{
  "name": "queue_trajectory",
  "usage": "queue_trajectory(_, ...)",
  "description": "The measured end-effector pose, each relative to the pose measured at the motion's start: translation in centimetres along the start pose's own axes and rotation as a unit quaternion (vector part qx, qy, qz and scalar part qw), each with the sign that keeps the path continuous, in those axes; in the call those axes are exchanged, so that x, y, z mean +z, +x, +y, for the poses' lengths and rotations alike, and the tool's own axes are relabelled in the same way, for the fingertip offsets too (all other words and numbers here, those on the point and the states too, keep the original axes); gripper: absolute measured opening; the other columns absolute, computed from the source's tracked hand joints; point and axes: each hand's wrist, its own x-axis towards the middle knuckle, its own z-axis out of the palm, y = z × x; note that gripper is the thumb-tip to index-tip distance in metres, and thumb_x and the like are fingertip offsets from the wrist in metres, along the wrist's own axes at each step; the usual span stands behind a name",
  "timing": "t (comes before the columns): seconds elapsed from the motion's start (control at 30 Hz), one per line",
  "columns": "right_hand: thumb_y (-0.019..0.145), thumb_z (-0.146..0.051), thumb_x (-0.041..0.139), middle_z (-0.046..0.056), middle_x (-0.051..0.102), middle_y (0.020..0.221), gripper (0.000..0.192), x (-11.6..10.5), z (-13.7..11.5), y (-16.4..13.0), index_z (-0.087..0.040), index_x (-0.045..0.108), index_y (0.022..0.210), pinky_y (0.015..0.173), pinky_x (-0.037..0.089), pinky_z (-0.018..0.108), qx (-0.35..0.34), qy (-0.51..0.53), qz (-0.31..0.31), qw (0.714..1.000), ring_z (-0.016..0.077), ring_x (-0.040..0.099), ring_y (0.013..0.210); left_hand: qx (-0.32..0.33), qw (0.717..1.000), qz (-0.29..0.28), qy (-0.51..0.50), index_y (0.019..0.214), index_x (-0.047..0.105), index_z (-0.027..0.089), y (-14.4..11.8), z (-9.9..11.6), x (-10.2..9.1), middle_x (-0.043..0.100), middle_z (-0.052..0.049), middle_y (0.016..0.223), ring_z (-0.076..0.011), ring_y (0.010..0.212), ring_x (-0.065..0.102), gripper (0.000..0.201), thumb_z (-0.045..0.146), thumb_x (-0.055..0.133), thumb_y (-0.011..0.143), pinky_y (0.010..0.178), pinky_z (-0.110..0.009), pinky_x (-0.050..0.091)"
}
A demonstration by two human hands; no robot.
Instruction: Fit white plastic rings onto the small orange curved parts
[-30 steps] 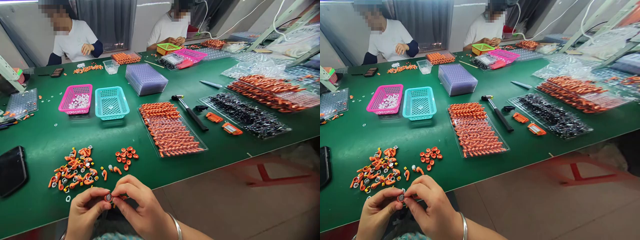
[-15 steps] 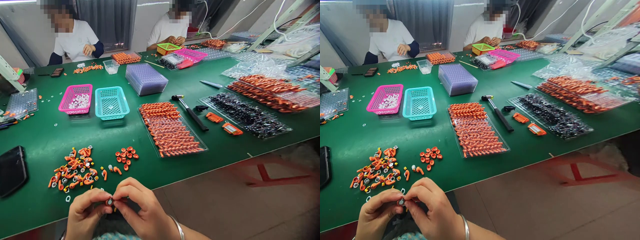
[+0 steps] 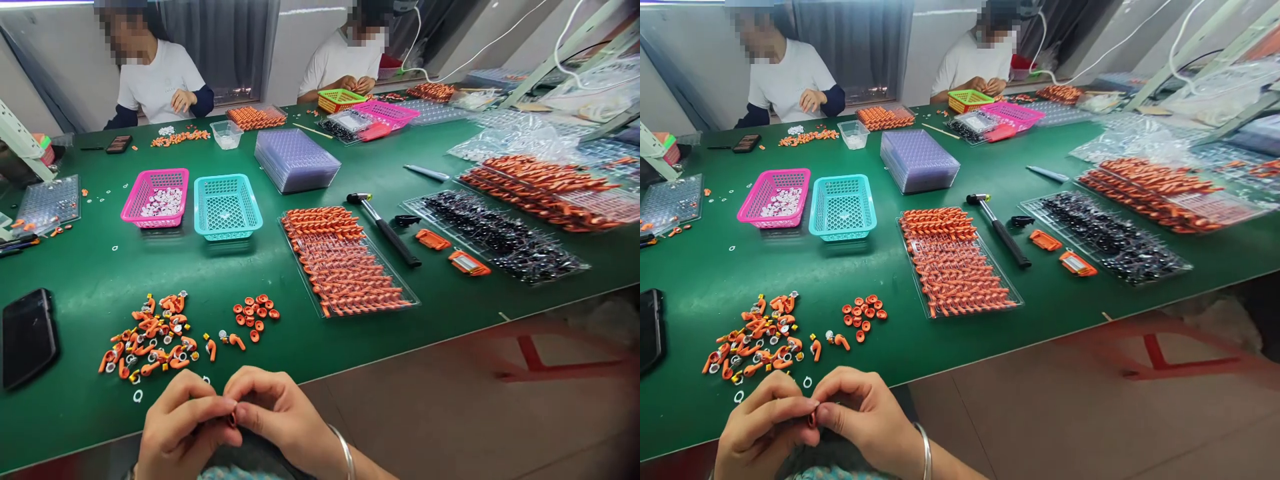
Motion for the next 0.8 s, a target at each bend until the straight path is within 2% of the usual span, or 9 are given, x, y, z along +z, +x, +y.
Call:
queue_trajectory(0.13,0.074,-0.037,0.081,0.001,0.066,0.077,0.021,0.2,1.7,-0.1,-0.018,0.078,0.081,0.067,0.044,0.023,0.039,0.148,-0.012,0.988,0.0108,0.058,0.070,0.016,0.999,0.011,0.038,0.100,0.069,0.019,0.4,0.5,0.0,0.059,0.000,0.072,-0.0116,0.060,0.058,0.015,0.026,0.069,0.087,0.052,-0.019,0.051)
queue_trajectory(0.2,0.073,-0.035,0.082,0.000,0.067,0.076,0.019,0.4,2.1,-0.2,-0.018,0.078,0.080,0.066,0.044,0.022,0.043,0.180,-0.010,0.983,0.0101,0.058,0.068,0.021,0.999,0.011,0.048,0.100,0.069,0.018,0.5,0.6,0.0,0.059,0.000,0.071,-0.0117,0.060,0.058,0.016,0.027,0.068,0.087,0.052,-0.019,0.051)
queue_trajectory(0.33,0.063,-0.036,0.088,0.000,0.067,0.074,0.029,0.6,2.4,-0.2,-0.015,0.076,0.079,0.063,0.046,0.020,0.071,0.219,-0.004,0.973,0.0094,0.058,0.065,0.025,0.998,0.007,0.058,0.101,0.068,0.018,0.3,0.5,-0.1,0.059,0.000,0.072,-0.0119,0.061,0.057,0.018,0.030,0.067,0.088,0.053,-0.019,0.051)
queue_trajectory(0.5,0.057,-0.026,0.093,-0.001,0.071,0.077,0.036,0.9,3.0,-0.2,-0.017,0.067,0.081,0.060,0.046,0.016,0.073,0.287,0.030,0.955,0.0070,0.062,0.063,0.032,0.996,0.015,0.080,0.101,0.069,0.016,0.0,0.2,0.0,0.056,0.000,0.075,-0.0124,0.065,0.056,0.017,0.027,0.068,0.088,0.056,-0.021,0.050)
queue_trajectory(0.67,0.058,-0.027,0.092,-0.001,0.071,0.073,0.035,1.2,3.4,-0.3,-0.017,0.067,0.079,0.058,0.047,0.016,0.047,0.286,0.063,0.955,0.0074,0.062,0.060,0.051,0.991,0.026,0.120,0.106,0.069,0.015,-0.1,0.4,-0.2,0.056,-0.001,0.078,-0.0130,0.069,0.056,0.018,0.023,0.064,0.091,0.059,-0.022,0.051)
queue_trajectory(0.8,0.061,-0.031,0.090,0.001,0.072,0.072,0.028,1.1,3.4,-0.5,-0.017,0.075,0.080,0.058,0.049,0.019,0.041,0.249,0.068,0.965,0.0088,0.062,0.058,0.056,0.989,0.041,0.127,0.097,0.070,0.018,-0.2,0.7,-0.4,0.057,-0.001,0.078,-0.0131,0.069,0.057,0.013,0.012,0.062,0.090,0.059,-0.022,0.052)
